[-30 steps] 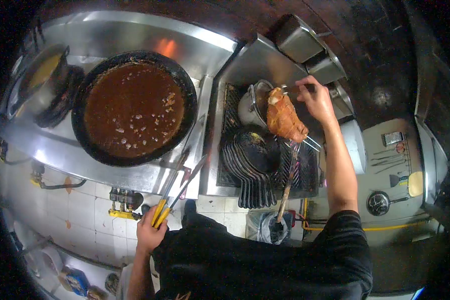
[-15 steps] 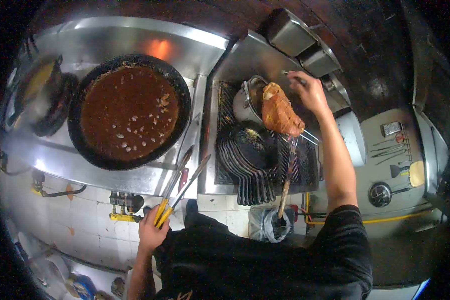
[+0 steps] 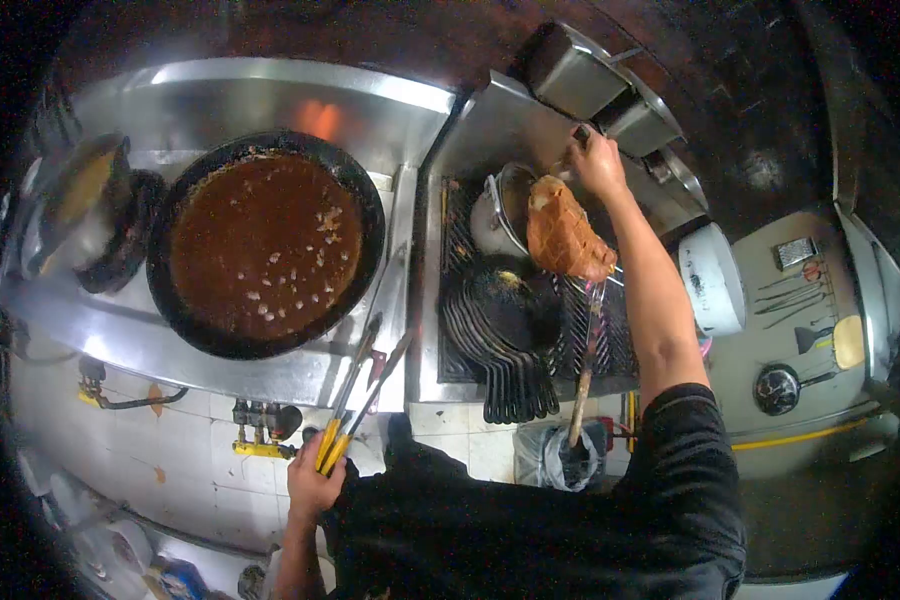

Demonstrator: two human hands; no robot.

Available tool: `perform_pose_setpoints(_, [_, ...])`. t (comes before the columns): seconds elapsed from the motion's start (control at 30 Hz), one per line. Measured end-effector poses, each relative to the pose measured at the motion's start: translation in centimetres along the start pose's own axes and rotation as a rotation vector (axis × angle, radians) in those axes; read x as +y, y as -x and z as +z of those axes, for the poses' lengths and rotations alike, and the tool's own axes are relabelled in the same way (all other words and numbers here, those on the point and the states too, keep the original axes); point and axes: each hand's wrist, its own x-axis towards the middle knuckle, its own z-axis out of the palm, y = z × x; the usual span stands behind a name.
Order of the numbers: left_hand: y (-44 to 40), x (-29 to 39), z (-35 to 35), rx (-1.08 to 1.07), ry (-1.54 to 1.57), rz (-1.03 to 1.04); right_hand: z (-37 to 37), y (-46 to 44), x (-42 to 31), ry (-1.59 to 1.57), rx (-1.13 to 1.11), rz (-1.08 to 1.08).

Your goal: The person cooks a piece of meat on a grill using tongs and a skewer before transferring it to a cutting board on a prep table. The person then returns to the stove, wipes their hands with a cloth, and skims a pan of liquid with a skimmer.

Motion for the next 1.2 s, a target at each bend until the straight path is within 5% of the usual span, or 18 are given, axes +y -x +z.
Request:
perform_pose_setpoints(0.23, [0.6,-0.4,0.5,-0.022,0.104,-0.094,-0.2,-2.1,1.9,-0.397,-0.128,0.281])
perform_pose_setpoints(0.4, [0.3,0.2,0.4,-0.015,0.124,-0.097,-1.1,-3.2,2.8,-0.239,0.018,0.103])
perform_pose_setpoints(0.5, [0.2,-1.0,1.4,0.019,0.15,-0.056,-0.7,-2.4,2.5,-0.475,-0.189,0.234])
perform_pose_setpoints(0.63, [0.0,-0.7,1.6,-0.018,0.122,-0.063,-0.8,-0.4,2.2,-0.109,-0.074,0.085])
perform_pose_setpoints(0.73, [-0.1,-0.4,1.9,-0.055,0.179,-0.153,-0.4,-0.1,3.3,-0.524,-0.22,0.201])
perform_pose_setpoints(1.07, [-1.5,2.0,1.7,-0.171,0.013,-0.173,0.0,0.2,3.3,-0.308,-0.286,0.07])
perform_pose_setpoints(1.2, [-1.6,3.0,1.2,-0.132,0.042,-0.11,-1.0,0.4,2.8,-0.284,-0.143,-0.023])
